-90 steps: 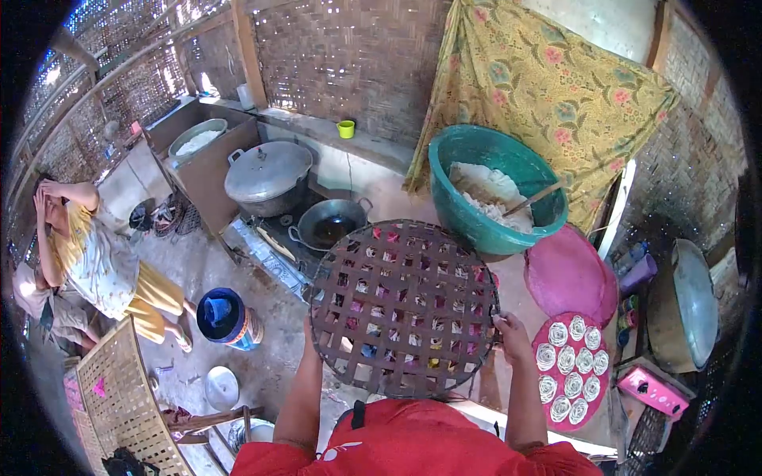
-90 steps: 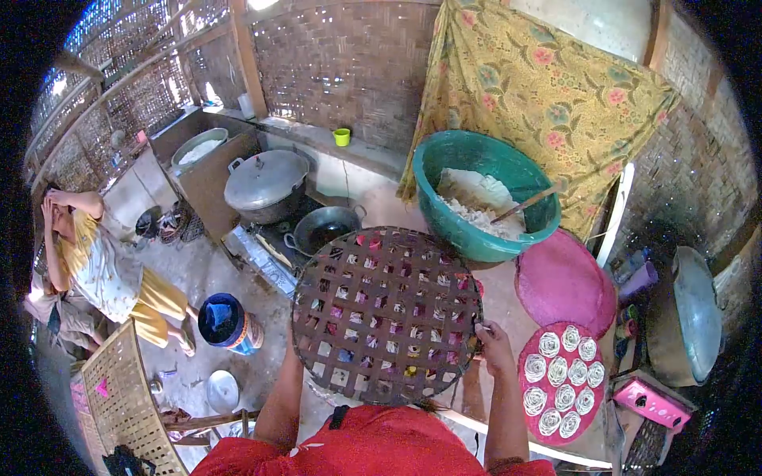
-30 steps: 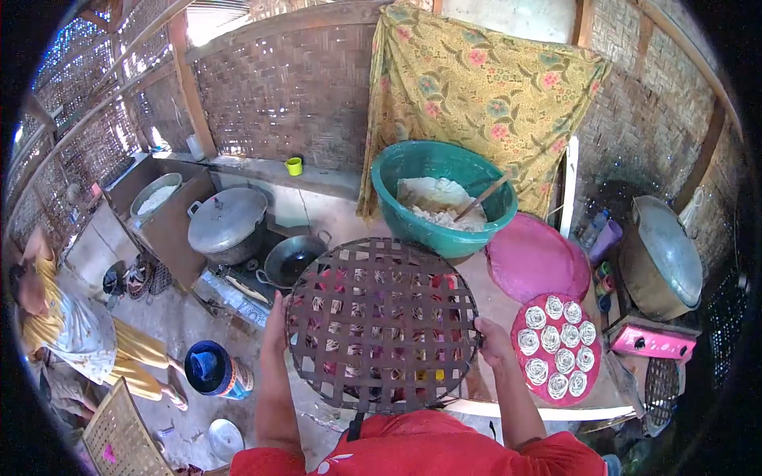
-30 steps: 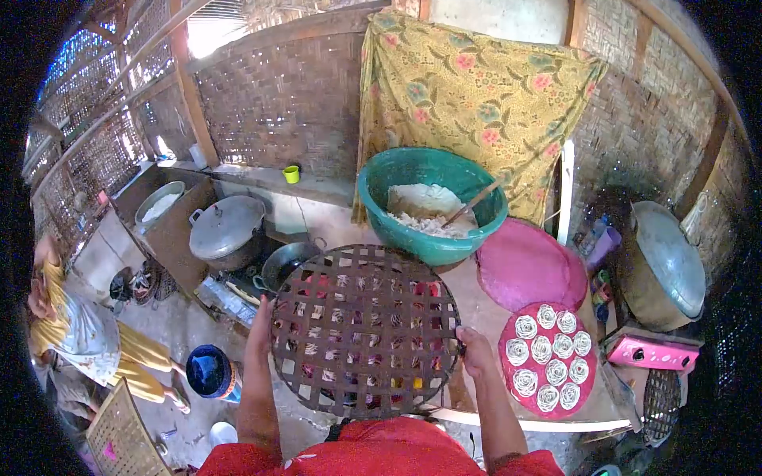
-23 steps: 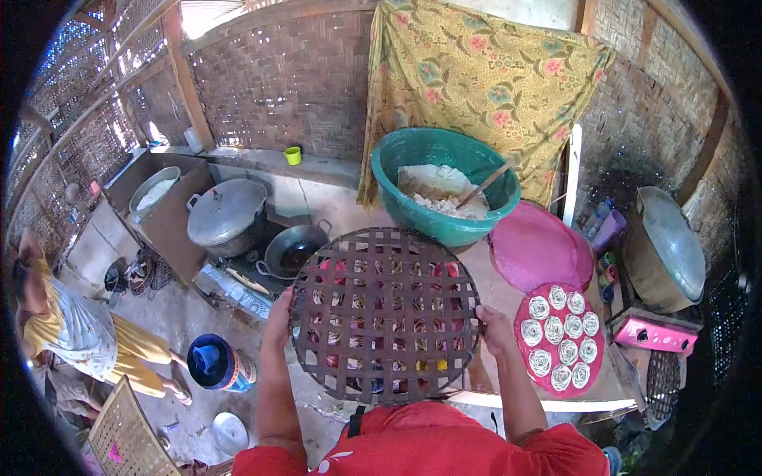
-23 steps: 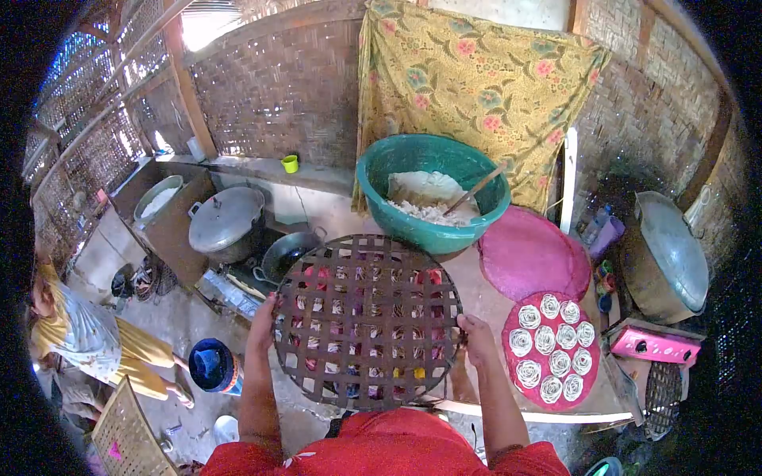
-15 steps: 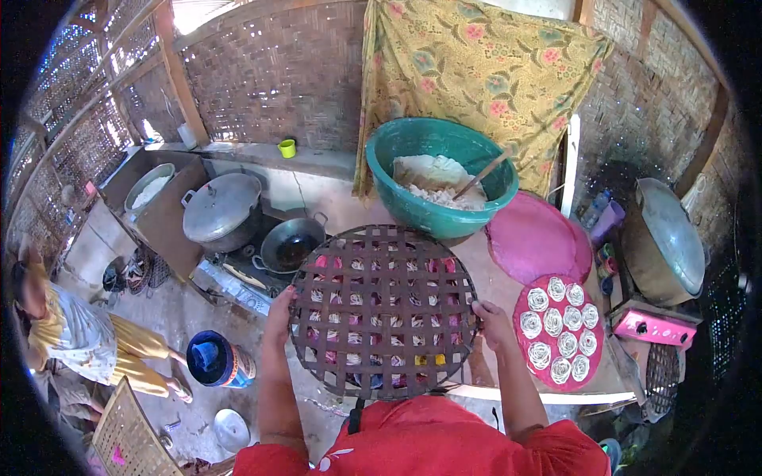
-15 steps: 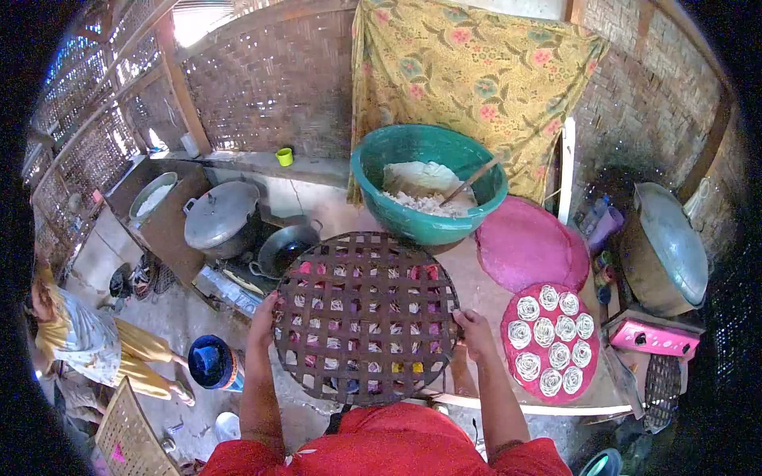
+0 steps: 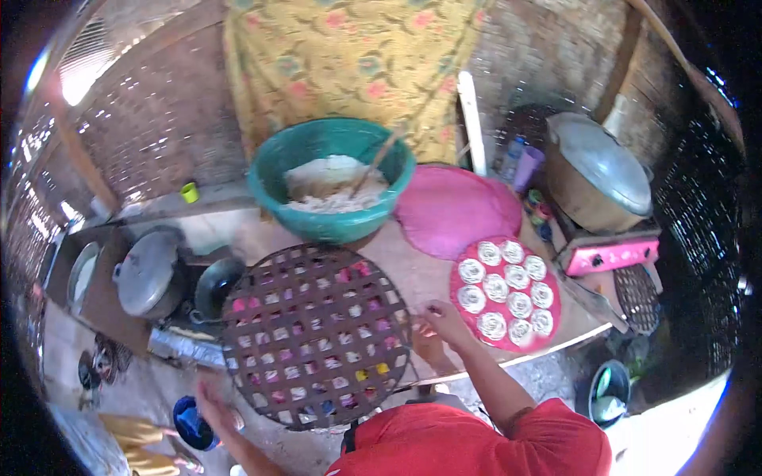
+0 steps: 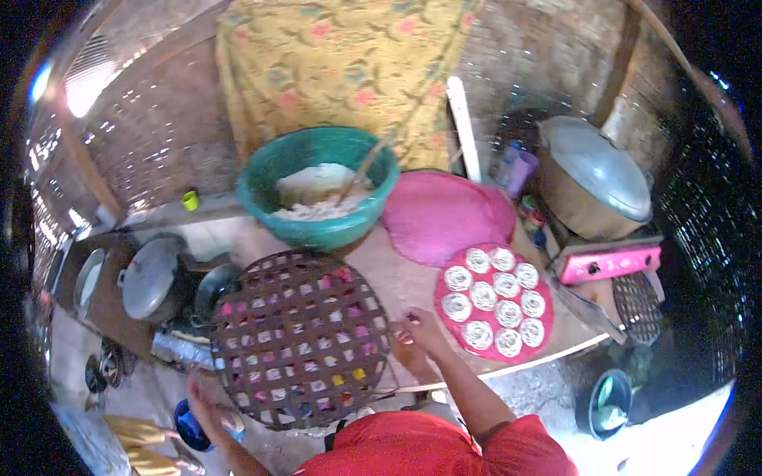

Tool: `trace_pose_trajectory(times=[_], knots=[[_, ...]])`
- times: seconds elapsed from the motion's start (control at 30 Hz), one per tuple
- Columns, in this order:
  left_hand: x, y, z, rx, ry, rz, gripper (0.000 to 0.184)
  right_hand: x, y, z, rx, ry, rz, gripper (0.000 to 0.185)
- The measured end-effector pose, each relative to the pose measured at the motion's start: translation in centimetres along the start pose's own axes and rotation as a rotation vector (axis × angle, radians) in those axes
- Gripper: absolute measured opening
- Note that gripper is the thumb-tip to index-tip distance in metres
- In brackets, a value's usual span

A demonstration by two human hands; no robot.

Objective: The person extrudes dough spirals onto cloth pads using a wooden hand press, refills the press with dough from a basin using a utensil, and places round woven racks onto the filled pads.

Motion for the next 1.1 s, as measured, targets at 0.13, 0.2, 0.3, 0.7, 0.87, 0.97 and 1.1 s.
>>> trace_pose_trajectory(times=[0.13,0.2,0.3,0.7,0.87,0.97,1.1], knots=[[-7.3,-1.2,2.2,0.081,0.071,0.443,0.043,-4.0,-1.8,-0.8,-0.025,-0.129,0.092,0.022],[-4.5,-4.9,8.5,0.425,0.089,0.545,0.043,-7.5,-2.2,-1.0,-0.048,-0.143,0.119,0.026],[5.4,-11.8,16.9,0.496,0.173,0.477,0.053,-15.6,-4.1,-3.1,-0.113,-0.435,0.321,0.024],[47.8,-31.5,-5.0,0.112,0.641,-1.018,0.036,-42.1,-4.2,3.0,-0.130,-1.255,0.557,0.026],[49.5,-32.7,-8.5,0.123,0.750,-0.867,0.038,-42.3,-4.2,2.1,-0.002,-1.232,0.419,0.030],[49.7,-33.0,-9.8,0.069,0.731,-0.834,0.037,-44.2,-2.3,4.7,-0.116,-1.266,0.392,0.031],[50.5,-32.4,-11.5,-0.065,0.612,-0.812,0.034,-45.0,-1.7,4.7,0.045,-1.231,0.284,0.032]])
Point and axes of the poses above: each hand's wrist, its own y-axis towards the middle knuckle, its own x-axis out of the palm, z = x × y, the point moved 5 cm from there along y, towards the middle knuckle, and after that the axes turned 8 degrees about -z, right-handed, at the moved point
